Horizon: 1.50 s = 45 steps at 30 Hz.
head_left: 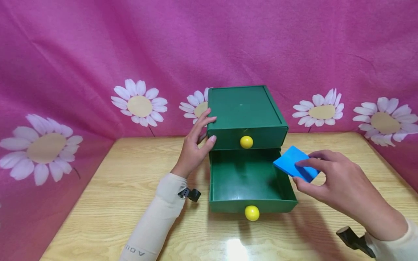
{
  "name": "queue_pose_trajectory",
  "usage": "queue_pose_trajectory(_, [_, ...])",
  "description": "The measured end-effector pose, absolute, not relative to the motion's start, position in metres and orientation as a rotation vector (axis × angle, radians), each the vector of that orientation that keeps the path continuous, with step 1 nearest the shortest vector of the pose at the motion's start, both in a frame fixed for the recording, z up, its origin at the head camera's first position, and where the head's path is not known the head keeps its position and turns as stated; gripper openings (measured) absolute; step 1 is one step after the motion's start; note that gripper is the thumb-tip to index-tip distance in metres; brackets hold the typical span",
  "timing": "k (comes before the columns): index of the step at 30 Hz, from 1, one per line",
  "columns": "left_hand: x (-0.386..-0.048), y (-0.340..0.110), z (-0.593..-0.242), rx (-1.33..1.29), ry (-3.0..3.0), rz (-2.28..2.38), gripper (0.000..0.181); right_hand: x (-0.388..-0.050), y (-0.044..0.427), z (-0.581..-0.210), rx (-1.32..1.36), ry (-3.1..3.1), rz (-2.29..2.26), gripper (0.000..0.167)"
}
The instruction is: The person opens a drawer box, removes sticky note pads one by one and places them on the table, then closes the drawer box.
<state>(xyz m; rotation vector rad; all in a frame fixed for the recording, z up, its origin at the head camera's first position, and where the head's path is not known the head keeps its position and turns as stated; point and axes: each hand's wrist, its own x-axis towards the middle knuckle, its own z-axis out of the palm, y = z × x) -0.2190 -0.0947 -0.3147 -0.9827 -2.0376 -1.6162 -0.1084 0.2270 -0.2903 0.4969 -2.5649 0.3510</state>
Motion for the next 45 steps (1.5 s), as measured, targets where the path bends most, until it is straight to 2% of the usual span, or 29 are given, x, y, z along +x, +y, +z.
queue_pose_trajectory(11, [-0.222, -0.096, -0.317, -0.981, -2.032, -1.609, 0.047, -0.112, 0.241, -0.292, 0.384, -2.571, 0.449, 0.035])
queue_pose_trajectory(21, [-0.22, -0.095, -0.317, -0.997, -2.024, -1.603, 0.047, -0.115, 0.249, -0.296, 0.264, -2.647, 0.462, 0.045])
queue_pose_trajectory(45, [-0.219, -0.094, -0.314, -0.973, -2.05, -1.612, 0.047, -0.129, 0.27, -0.309, 0.096, -2.761, 0.494, 0.058])
